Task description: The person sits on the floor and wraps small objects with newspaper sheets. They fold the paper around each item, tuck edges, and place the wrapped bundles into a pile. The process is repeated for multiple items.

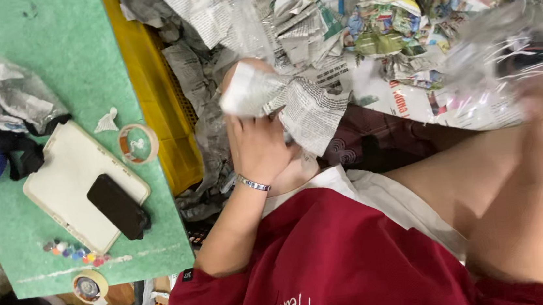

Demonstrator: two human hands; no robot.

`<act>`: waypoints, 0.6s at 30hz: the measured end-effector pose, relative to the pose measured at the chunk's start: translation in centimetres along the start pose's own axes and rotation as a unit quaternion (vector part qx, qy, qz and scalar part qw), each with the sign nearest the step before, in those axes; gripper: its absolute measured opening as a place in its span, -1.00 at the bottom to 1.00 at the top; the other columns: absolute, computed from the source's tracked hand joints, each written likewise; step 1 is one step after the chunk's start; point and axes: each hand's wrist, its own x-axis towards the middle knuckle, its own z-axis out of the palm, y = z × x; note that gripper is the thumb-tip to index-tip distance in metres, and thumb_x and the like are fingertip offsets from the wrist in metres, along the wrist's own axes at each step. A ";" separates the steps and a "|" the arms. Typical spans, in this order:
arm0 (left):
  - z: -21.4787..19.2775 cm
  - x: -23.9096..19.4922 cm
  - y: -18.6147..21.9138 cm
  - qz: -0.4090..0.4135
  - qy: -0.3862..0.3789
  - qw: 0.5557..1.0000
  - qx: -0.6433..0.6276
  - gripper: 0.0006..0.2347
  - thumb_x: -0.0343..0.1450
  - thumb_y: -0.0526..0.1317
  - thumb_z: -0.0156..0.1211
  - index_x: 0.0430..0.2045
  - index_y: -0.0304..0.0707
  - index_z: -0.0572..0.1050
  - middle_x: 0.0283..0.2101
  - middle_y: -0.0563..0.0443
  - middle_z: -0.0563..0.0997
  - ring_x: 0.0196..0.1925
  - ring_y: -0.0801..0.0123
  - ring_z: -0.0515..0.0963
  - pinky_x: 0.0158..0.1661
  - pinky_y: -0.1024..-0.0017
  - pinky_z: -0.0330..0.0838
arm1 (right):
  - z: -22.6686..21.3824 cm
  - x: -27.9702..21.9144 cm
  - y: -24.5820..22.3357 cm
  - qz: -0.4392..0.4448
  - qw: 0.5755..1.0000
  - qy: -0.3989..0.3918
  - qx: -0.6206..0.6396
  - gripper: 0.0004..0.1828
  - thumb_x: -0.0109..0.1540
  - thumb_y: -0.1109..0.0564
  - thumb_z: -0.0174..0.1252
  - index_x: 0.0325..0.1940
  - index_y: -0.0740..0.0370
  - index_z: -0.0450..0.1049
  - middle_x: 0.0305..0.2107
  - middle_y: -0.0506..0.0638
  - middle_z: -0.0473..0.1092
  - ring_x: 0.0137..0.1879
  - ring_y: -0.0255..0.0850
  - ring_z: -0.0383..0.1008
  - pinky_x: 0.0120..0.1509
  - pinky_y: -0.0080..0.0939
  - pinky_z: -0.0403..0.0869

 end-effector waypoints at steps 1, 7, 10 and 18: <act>-0.4 -0.3 0.3 -0.011 -0.018 0.999 0.034 -0.48 0.31 0.19 0.26 0.04 -0.15 0.59 0.26 -0.18 0.46 0.37 -0.14 0.33 0.44 -0.26 -0.16 | 1.7 -1.4 -2.4 -0.008 0.994 -0.051 0.097 -0.79 0.33 0.10 0.19 -0.40 0.13 0.59 -0.33 -0.05 0.59 0.00 -0.06 0.61 0.34 0.13 0.42; -0.9 -2.8 0.3 0.016 0.072 0.996 0.046 -0.34 0.34 0.22 0.20 0.27 -0.16 0.41 0.40 -0.32 0.31 0.44 -0.35 0.21 0.38 -0.28 -0.16 | 14.3 -6.5 -9.8 0.048 0.663 -0.481 0.572 -0.72 0.35 0.12 0.20 -0.44 0.17 0.63 -0.37 -0.03 0.61 0.00 -0.03 0.69 0.14 -0.02 0.61; 0.3 -2.6 -0.5 0.030 0.094 0.995 0.017 -0.31 0.33 0.26 0.17 0.31 -0.10 0.30 0.41 -0.26 0.29 0.43 -0.27 0.23 0.35 -0.29 -0.20 | 19.4 -10.1 -10.7 0.124 0.590 -0.492 0.628 -0.84 0.35 0.16 0.23 -0.29 0.26 0.57 -0.23 0.03 0.59 0.07 0.02 0.61 0.24 0.02 0.56; 2.5 -3.0 -2.7 0.047 0.162 0.985 -0.030 -0.65 0.39 -0.03 0.25 0.06 0.00 0.53 0.25 -0.11 0.40 0.41 -0.02 0.33 0.45 -0.24 -0.12 | 20.6 -12.7 -1.9 0.379 0.605 -0.217 0.666 -0.92 0.32 0.21 0.27 -0.13 0.27 0.59 -0.13 0.11 0.59 0.11 0.03 0.56 0.34 0.07 0.42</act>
